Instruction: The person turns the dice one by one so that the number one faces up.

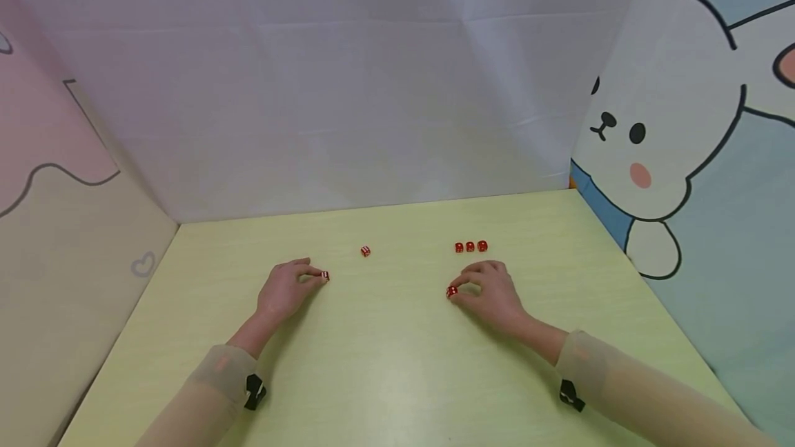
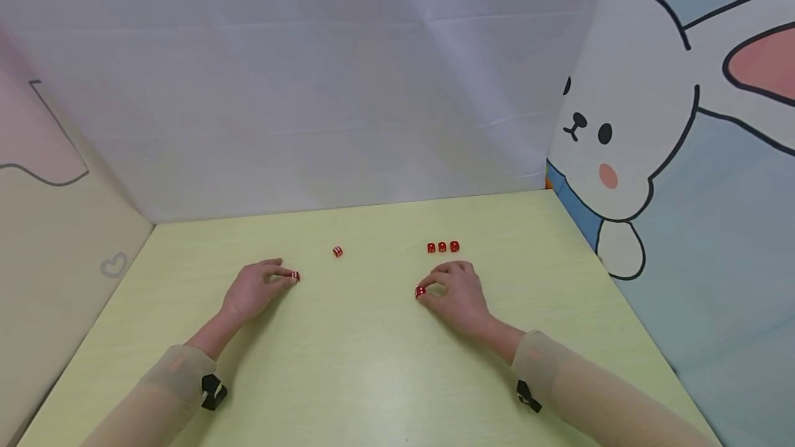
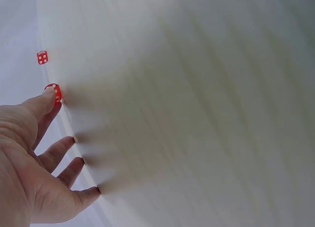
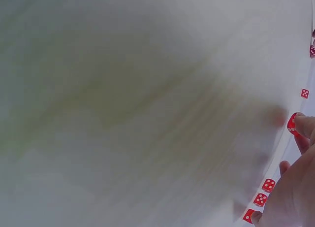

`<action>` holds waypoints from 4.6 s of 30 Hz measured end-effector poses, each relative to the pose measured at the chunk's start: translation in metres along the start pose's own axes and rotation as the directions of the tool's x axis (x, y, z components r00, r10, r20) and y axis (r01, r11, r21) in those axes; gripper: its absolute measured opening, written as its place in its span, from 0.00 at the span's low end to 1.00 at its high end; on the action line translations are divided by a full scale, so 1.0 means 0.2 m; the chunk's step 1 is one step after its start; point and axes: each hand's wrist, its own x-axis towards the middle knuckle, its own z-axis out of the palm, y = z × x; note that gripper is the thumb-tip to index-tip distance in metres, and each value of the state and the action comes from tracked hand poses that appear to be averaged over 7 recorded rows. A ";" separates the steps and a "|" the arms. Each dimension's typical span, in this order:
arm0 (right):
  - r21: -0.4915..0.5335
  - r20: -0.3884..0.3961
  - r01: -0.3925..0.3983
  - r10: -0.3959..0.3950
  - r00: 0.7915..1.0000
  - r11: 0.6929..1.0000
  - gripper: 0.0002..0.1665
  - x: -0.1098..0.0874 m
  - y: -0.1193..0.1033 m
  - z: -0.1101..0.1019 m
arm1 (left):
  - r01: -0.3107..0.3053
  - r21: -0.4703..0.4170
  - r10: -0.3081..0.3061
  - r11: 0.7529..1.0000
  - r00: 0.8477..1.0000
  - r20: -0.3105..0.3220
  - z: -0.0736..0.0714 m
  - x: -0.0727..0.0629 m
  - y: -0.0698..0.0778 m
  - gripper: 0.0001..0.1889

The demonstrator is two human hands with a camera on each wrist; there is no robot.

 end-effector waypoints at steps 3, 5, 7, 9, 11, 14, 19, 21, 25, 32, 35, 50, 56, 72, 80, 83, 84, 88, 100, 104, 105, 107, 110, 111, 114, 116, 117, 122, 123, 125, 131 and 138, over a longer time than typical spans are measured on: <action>0.001 -0.004 0.010 -0.010 1.000 1.000 0.08 0.00 0.00 0.01 | 0.002 -0.001 -0.002 1.000 1.000 0.001 0.00 0.00 0.00 0.17; 0.004 -0.007 0.015 -0.015 1.000 1.000 0.08 0.00 0.00 0.01 | 0.003 0.000 -0.003 1.000 1.000 0.000 0.00 -0.01 0.00 0.17; 0.006 -0.009 0.016 -0.016 1.000 1.000 0.08 0.00 0.00 0.01 | 0.001 0.005 -0.001 1.000 1.000 -0.002 0.00 -0.01 0.00 0.17; 0.007 -0.009 0.013 -0.013 1.000 1.000 0.08 0.00 0.00 0.01 | -0.001 0.010 0.002 1.000 1.000 -0.003 0.00 -0.01 0.00 0.17; 0.011 -0.009 0.007 -0.007 1.000 1.000 0.08 0.00 0.00 0.01 | -0.003 0.014 0.003 1.000 1.000 -0.004 0.00 0.00 0.01 0.17; 0.030 -0.013 0.007 -0.007 1.000 1.000 0.08 -0.01 0.00 0.01 | 0.001 0.011 0.000 1.000 1.000 -0.005 0.00 0.00 0.01 0.17; 0.078 -0.017 0.014 -0.012 1.000 0.997 0.08 -0.01 0.00 0.01 | 0.002 0.004 -0.002 1.000 1.000 -0.009 0.00 0.00 0.00 0.17; 0.091 -0.017 0.011 -0.010 1.000 0.996 0.09 -0.01 0.00 0.02 | 0.005 0.000 -0.005 1.000 1.000 -0.008 0.00 0.00 0.00 0.17; 0.100 -0.019 0.006 -0.004 1.000 0.995 0.08 -0.01 0.01 0.02 | 0.008 -0.002 -0.008 1.000 1.000 -0.005 0.00 0.00 0.00 0.17; 0.110 -0.020 0.000 0.003 1.000 0.994 0.08 -0.01 0.02 0.03 | 0.011 0.001 -0.011 1.000 1.000 -0.005 0.01 0.00 0.00 0.17; 0.110 -0.021 0.000 0.002 1.000 0.994 0.09 -0.01 0.02 0.03 | 0.013 -0.005 -0.013 1.000 1.000 -0.006 0.01 0.00 0.00 0.18; 0.085 -0.009 -0.011 0.012 1.000 0.996 0.09 -0.02 0.04 0.00 | 0.006 -0.002 -0.006 1.000 1.000 -0.005 0.00 0.00 0.00 0.17; 0.096 -0.002 -0.015 0.015 1.000 0.995 0.09 -0.02 0.05 -0.01 | 0.005 -0.004 -0.005 1.000 1.000 -0.006 0.00 0.00 0.01 0.16; 0.066 -0.002 -0.010 0.011 1.000 0.998 0.07 -0.02 0.07 0.00 | -0.003 0.014 0.003 1.000 1.000 -0.010 0.00 0.00 0.00 0.16; 0.056 -0.008 0.006 -0.006 1.000 0.998 0.09 -0.03 0.07 0.00 | 0.002 0.012 -0.002 1.000 1.000 -0.006 0.00 -0.01 0.01 0.17; 0.049 -0.011 0.016 -0.015 1.000 0.999 0.11 -0.03 0.07 -0.01 | 0.003 0.011 -0.003 1.000 1.000 -0.004 0.00 -0.01 0.01 0.17; 0.043 -0.013 0.022 -0.021 1.000 0.999 0.11 -0.03 0.06 -0.01 | 0.003 0.010 -0.003 1.000 1.000 -0.004 0.00 -0.01 0.01 0.17; 0.026 -0.011 0.033 -0.033 0.999 0.999 0.13 -0.03 0.06 -0.03 | 0.001 0.011 -0.001 1.000 1.000 -0.001 -0.01 -0.01 0.02 0.17; -0.126 -0.021 0.158 -0.162 0.987 0.979 0.13 0.00 0.07 -0.07 | 0.002 0.012 -0.002 1.000 1.000 -0.006 0.00 -0.01 0.01 0.16; -0.165 -0.019 0.176 -0.182 0.983 0.970 0.12 0.01 0.06 -0.07 | 0.005 0.017 -0.005 1.000 1.000 -0.008 0.00 -0.01 0.01 0.16; -0.169 -0.018 0.176 -0.182 0.983 0.970 0.12 0.01 0.06 -0.07 | 0.007 0.018 -0.007 1.000 1.000 -0.008 0.00 -0.01 0.01 0.17; -0.179 -0.015 0.178 -0.183 0.983 0.968 0.12 0.01 0.06 -0.07 | 0.007 0.020 -0.007 1.000 1.000 -0.006 0.00 -0.01 0.01 0.17; -0.188 -0.008 0.177 -0.181 0.983 0.966 0.12 0.02 0.05 -0.07 | 0.005 0.016 -0.005 1.000 1.000 -0.003 0.00 0.00 0.01 0.16; -0.190 -0.006 0.176 -0.181 0.984 0.966 0.12 0.02 0.05 -0.08 | 0.004 0.014 -0.004 1.000 1.000 -0.001 0.00 -0.01 0.01 0.16; -0.197 0.002 0.177 -0.180 0.984 0.964 0.11 0.02 0.04 -0.08 | 0.000 0.008 0.000 1.000 1.000 -0.001 -0.01 -0.01 0.01 0.16; -0.200 0.005 0.182 -0.184 0.983 0.963 0.11 0.02 0.04 -0.08 | -0.005 0.008 0.005 1.000 1.000 -0.001 -0.01 -0.01 0.01 0.16; -0.202 0.006 0.184 -0.187 0.982 0.962 0.11 0.02 0.03 -0.08 | -0.007 0.007 0.007 1.000 1.000 -0.001 -0.01 -0.01 0.01 0.16; -0.207 0.007 0.191 -0.194 0.981 0.960 0.11 0.01 0.03 -0.08 | -0.010 0.009 0.010 1.000 1.000 0.000 0.00 0.00 0.01 0.16; -0.208 0.007 0.190 -0.193 0.981 0.960 0.11 0.01 0.03 -0.08 | -0.009 0.008 0.009 1.000 1.000 0.001 0.00 0.00 0.01 0.16; -0.207 0.006 0.189 -0.192 0.981 0.960 0.10 0.01 0.02 -0.08 | -0.006 0.008 0.006 1.000 1.000 0.001 0.00 0.00 0.01 0.16; -0.197 0.005 0.189 -0.192 0.981 0.962 0.10 0.01 0.02 -0.08 | -0.003 0.002 0.003 1.000 1.000 -0.003 0.00 0.00 0.01 0.16; -0.198 0.007 0.185 -0.187 0.982 0.963 0.09 0.01 0.02 -0.07 | -0.004 0.013 0.004 1.000 1.000 -0.004 0.01 0.00 0.01 0.16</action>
